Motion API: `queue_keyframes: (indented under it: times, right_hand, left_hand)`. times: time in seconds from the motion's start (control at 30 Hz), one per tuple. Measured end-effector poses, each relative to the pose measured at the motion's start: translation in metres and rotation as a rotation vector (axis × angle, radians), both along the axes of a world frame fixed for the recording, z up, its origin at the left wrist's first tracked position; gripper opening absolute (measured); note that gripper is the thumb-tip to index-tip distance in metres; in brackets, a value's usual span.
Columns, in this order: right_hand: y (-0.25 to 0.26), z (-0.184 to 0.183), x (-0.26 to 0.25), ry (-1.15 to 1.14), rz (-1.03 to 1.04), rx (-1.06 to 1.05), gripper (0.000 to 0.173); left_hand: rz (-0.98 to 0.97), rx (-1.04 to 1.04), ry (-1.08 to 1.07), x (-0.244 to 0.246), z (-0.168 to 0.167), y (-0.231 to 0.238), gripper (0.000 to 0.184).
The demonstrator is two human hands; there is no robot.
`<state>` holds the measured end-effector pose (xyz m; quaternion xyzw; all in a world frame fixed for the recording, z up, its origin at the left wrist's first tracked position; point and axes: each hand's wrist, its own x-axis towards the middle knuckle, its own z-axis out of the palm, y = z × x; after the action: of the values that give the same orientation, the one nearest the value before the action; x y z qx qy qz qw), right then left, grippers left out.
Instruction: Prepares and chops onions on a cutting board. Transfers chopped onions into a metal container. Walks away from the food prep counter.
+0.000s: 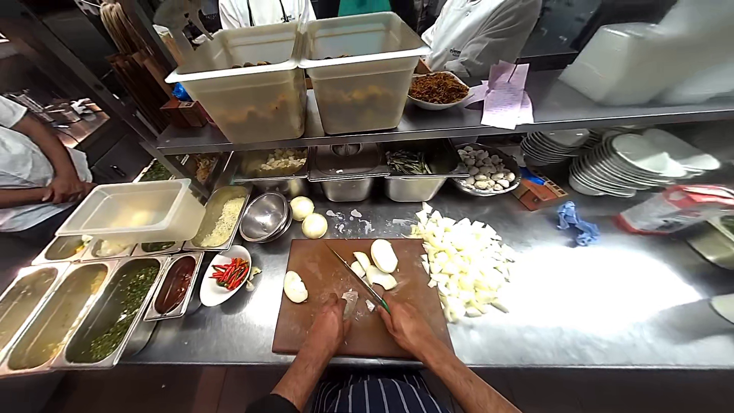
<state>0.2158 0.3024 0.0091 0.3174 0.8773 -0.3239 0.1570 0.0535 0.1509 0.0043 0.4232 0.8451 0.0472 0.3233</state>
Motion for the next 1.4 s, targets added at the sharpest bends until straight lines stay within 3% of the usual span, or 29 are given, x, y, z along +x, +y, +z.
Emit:
queue_keyframes:
  times: [0.17, 0.3, 0.5, 0.67, 0.87, 1.0, 1.2, 1.4]
  right_hand:
    - [-0.021, 0.015, -0.005, -0.053, 0.054, 0.013, 0.043]
    - [-0.017, -0.011, -0.012, -0.051, -0.036, -0.082, 0.042]
    - [-0.03, 0.006, -0.015, -0.041, 0.054, -0.026, 0.041]
    - [-0.019, -0.016, -0.016, 0.005, -0.021, -0.091, 0.042]
    - [-0.032, 0.015, -0.023, -0.006, 0.024, -0.03, 0.041]
    - [-0.029, -0.014, -0.023, -0.005, -0.032, -0.074, 0.042]
    - [-0.037, 0.01, -0.023, -0.019, 0.059, -0.059, 0.04]
    - [-0.039, -0.016, -0.016, 0.011, -0.076, -0.085, 0.044]
  left_hand:
    - [-0.029, 0.009, 0.03, 0.01, -0.008, 0.016, 0.053]
    - [0.045, 0.081, 0.009, 0.006, -0.015, 0.008, 0.043]
    - [0.013, 0.201, 0.011, -0.006, -0.027, -0.005, 0.031]
    - [0.031, 0.169, -0.003, -0.01, -0.018, -0.012, 0.034]
    - [-0.044, 0.097, 0.042, -0.004, -0.015, -0.006, 0.041]
    - [0.0, 0.138, 0.095, 0.001, -0.022, -0.001, 0.047]
    - [0.05, 0.164, 0.055, 0.003, -0.03, -0.023, 0.031]
    - [0.055, 0.241, -0.007, 0.0, -0.026, -0.019, 0.027]
